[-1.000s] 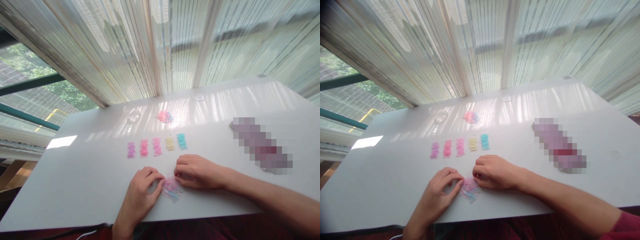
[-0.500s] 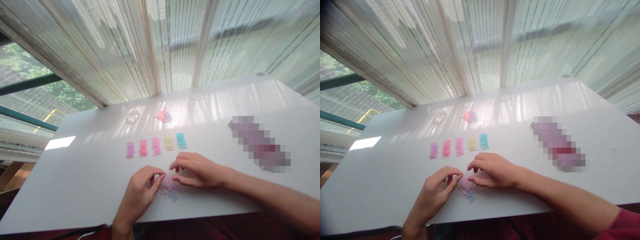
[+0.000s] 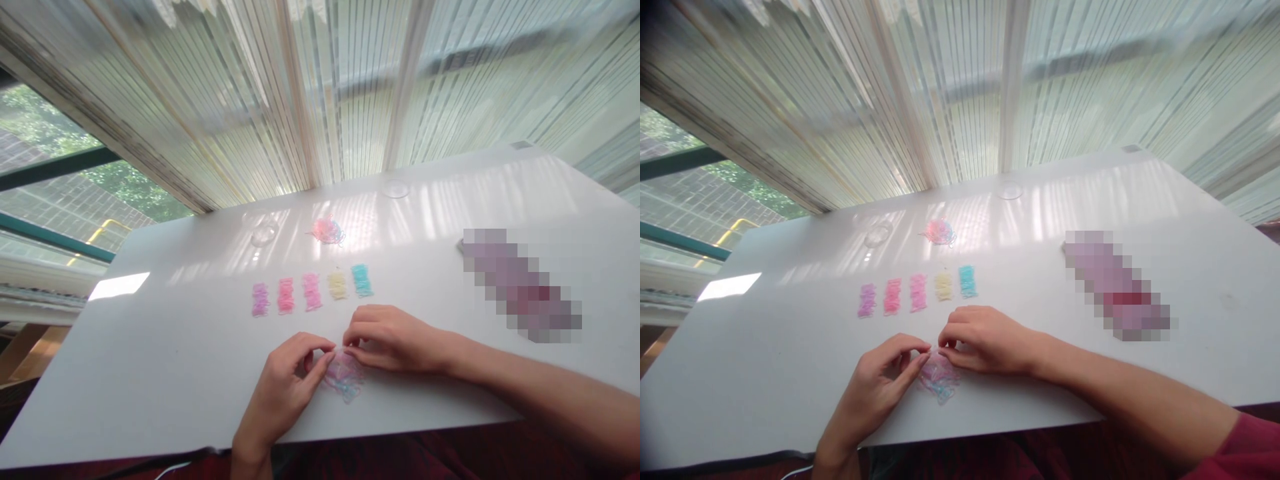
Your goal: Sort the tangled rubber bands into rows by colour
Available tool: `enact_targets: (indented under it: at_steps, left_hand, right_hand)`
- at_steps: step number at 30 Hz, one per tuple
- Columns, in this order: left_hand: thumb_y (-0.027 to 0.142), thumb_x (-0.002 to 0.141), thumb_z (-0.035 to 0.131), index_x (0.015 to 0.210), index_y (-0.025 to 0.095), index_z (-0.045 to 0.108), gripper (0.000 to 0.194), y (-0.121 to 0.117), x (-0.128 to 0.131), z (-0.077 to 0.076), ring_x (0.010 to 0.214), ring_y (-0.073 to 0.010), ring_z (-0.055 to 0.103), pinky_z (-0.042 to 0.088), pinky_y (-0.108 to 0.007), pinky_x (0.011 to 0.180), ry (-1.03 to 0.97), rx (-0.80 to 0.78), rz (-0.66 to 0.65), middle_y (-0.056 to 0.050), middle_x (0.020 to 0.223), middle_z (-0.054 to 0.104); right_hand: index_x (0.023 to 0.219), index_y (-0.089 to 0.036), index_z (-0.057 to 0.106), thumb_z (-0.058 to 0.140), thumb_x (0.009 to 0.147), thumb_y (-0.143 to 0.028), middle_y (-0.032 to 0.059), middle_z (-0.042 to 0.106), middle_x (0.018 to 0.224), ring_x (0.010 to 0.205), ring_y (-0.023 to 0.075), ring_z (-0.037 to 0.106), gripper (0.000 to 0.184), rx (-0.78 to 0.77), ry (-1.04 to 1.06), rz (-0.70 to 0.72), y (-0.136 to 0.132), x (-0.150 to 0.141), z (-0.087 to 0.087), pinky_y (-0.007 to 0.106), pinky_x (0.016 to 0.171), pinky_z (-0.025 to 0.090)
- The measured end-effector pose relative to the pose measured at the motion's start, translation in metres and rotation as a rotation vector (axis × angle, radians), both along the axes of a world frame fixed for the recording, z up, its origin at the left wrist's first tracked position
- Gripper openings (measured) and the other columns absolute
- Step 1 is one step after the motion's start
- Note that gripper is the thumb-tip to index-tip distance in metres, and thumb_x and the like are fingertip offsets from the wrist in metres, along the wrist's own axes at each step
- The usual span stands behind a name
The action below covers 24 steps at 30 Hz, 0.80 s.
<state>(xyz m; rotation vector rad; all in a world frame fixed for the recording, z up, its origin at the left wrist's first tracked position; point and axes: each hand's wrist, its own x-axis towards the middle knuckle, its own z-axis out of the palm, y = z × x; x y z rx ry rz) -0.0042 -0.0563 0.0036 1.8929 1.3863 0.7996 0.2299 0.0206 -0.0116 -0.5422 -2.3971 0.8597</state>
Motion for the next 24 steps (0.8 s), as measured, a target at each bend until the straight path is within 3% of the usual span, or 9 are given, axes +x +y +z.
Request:
enact_targets:
  at_steps: [12, 24]
  left_hand:
    - [0.019, 0.093, 0.068, 0.096, 0.022, 0.074, 0.007, -0.001, 0.005, -0.007, 0.062, -0.0124, 0.056, 0.05, -0.023, 0.059, -0.074, 0.034, 0.041, -0.002, 0.084, 0.073]
    - [0.012, 0.09, 0.068, 0.093, 0.023, 0.075, 0.014, -0.002, 0.006, -0.013, 0.067, -0.0141, 0.063, 0.051, -0.023, 0.059, -0.188, 0.062, 0.043, -0.002, 0.086, 0.075]
  right_hand:
    - [0.095, -0.018, 0.071, 0.062, 0.098, -0.023, 0.0035, 0.07, 0.084, 0.075, 0.015, 0.062, 0.011, -0.018, -0.002, -0.001, 0.0, 0.001, 0.003, 0.026, 0.07, 0.048]
    - [0.095, -0.018, 0.072, 0.059, 0.1, -0.025, 0.0045, 0.07, 0.084, 0.075, 0.016, 0.063, 0.015, 0.002, -0.029, 0.024, -0.001, 0.0, 0.002, 0.027, 0.07, 0.048]
